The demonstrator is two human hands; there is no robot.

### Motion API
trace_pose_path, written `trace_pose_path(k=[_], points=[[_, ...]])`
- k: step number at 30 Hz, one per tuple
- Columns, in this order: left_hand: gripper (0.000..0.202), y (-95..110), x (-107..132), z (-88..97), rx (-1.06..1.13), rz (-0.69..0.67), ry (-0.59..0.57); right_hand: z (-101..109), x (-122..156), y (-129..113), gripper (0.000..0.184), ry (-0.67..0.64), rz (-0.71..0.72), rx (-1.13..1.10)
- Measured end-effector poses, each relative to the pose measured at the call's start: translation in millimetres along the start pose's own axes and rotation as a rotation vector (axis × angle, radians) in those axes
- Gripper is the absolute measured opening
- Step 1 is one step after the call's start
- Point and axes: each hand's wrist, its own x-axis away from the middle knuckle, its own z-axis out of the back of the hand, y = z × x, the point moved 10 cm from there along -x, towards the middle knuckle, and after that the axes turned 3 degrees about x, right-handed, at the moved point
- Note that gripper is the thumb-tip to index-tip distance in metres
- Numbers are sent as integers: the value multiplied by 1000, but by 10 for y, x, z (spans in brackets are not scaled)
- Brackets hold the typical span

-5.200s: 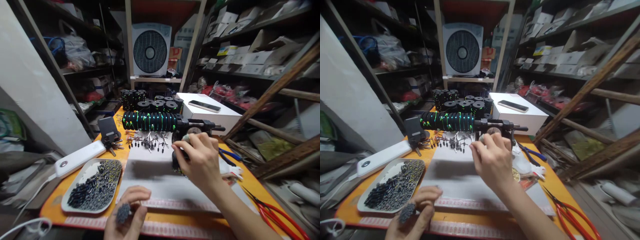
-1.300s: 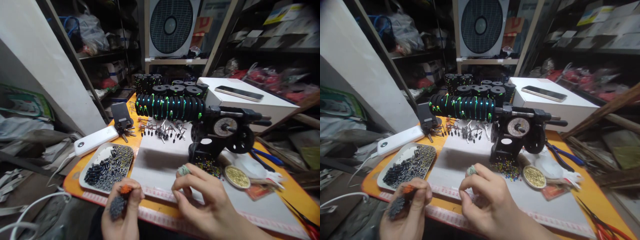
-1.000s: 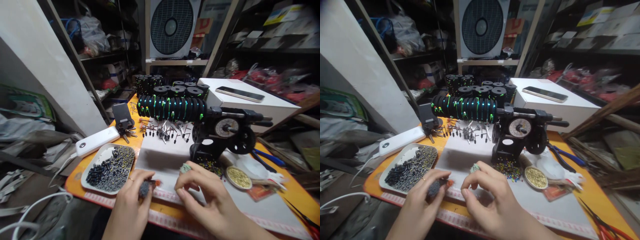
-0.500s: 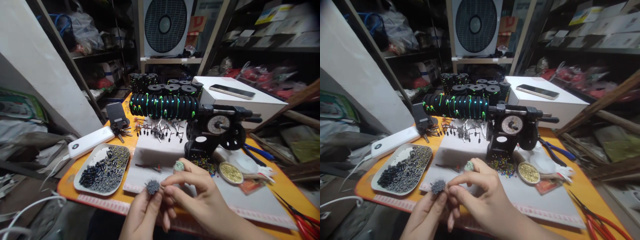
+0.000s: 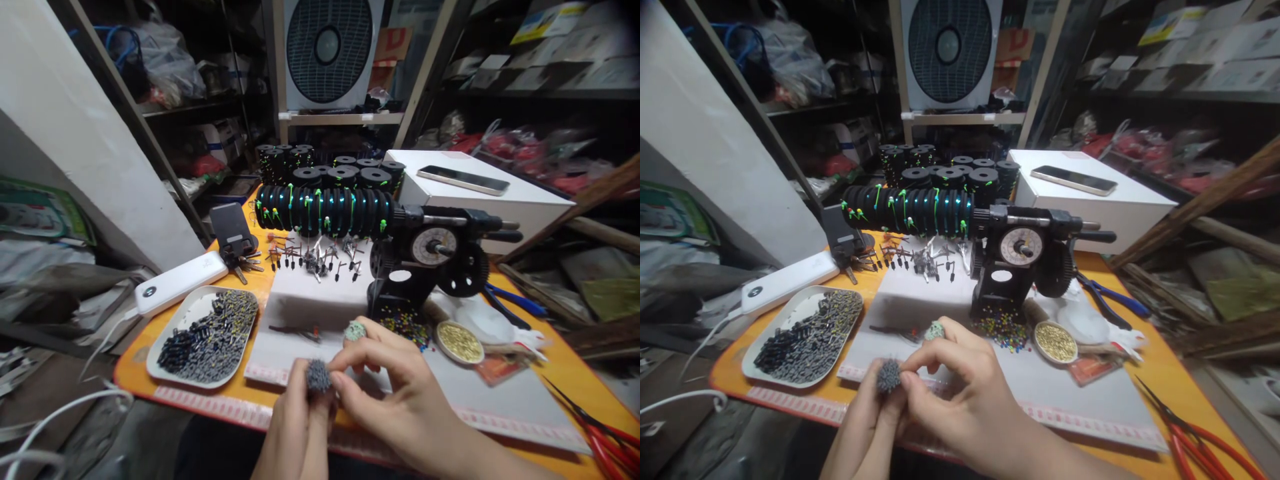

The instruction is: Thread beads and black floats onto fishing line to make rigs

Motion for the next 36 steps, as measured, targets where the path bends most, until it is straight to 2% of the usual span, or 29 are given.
trace_pose_path(k=[3,9,13,16,27,31,36], points=[[39,-118,-1,-42,274,138,-28,-3,12,-36,13,-13,33,17],[41,-20,-67,-29,560,190,-107,25,-21,-98,17,-16,106,90],[38,27,-70,-62,601,212,-201,-38,-38,-141,18,-62,163,140],[39,29,-63,-82,618,230,-229,-69,-29,-168,18,-73,199,150],[53,-113,-48,-102,596,326,-190,-46,13,-185,17,-53,236,113],[55,-130,-33,-92,567,343,-126,-50,20,-174,16,-54,216,95],[52,-103,-22,-182,678,326,-70,-63,65,-295,18,-13,285,179]])
